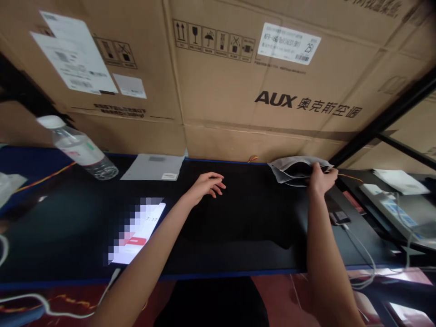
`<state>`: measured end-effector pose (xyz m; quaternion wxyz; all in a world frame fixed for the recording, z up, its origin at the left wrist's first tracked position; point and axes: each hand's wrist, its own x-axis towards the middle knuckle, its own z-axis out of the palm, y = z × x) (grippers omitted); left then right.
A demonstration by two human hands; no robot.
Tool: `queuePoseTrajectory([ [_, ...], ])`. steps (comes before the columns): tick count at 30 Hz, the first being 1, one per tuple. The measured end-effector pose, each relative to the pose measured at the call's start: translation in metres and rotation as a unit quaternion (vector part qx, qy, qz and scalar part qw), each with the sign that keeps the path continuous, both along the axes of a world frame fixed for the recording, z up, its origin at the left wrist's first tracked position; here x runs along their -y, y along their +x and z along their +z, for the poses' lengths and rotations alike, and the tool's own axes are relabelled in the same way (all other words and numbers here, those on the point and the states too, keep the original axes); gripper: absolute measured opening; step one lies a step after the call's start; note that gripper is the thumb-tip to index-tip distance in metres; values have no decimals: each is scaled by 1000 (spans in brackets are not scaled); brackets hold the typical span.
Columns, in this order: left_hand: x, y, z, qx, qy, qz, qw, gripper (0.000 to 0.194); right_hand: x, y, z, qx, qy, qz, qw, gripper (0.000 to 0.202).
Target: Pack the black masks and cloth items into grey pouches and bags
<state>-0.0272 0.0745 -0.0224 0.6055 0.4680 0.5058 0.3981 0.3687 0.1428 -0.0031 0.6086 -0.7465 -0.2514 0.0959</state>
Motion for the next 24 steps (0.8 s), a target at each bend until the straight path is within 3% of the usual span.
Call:
queuePoseTrajectory([
  [4, 1, 1, -6, -6, 29, 5, 1000, 19, 3, 2, -13, 218, -16, -84, 972, 62],
  [7, 4, -3, -5, -51, 117, 53, 990, 15, 6, -10, -10, 382, 94, -93, 915, 63],
  [9, 8, -7, -2, -121, 212, 107, 964, 12, 12, -32, -3, 440, 164, -22, 883, 52],
  [12, 13, -13, 2, -223, 311, 139, 913, 14, 28, -83, 6, 468, 133, 186, 854, 37],
  [15, 15, -15, -2, -331, 335, 91, 877, 18, 43, -135, -2, 490, 64, 401, 771, 40],
  [17, 14, -14, -7, -422, 342, 43, 838, 17, 49, -158, -17, 497, 7, 488, 718, 48],
  [21, 12, -13, -18, -538, 328, 4, 777, 30, 49, -170, -51, 512, -96, 547, 655, 59],
  [24, 10, -15, -22, -568, 312, 6, 762, 49, 48, -162, -62, 523, -121, 536, 651, 65],
])
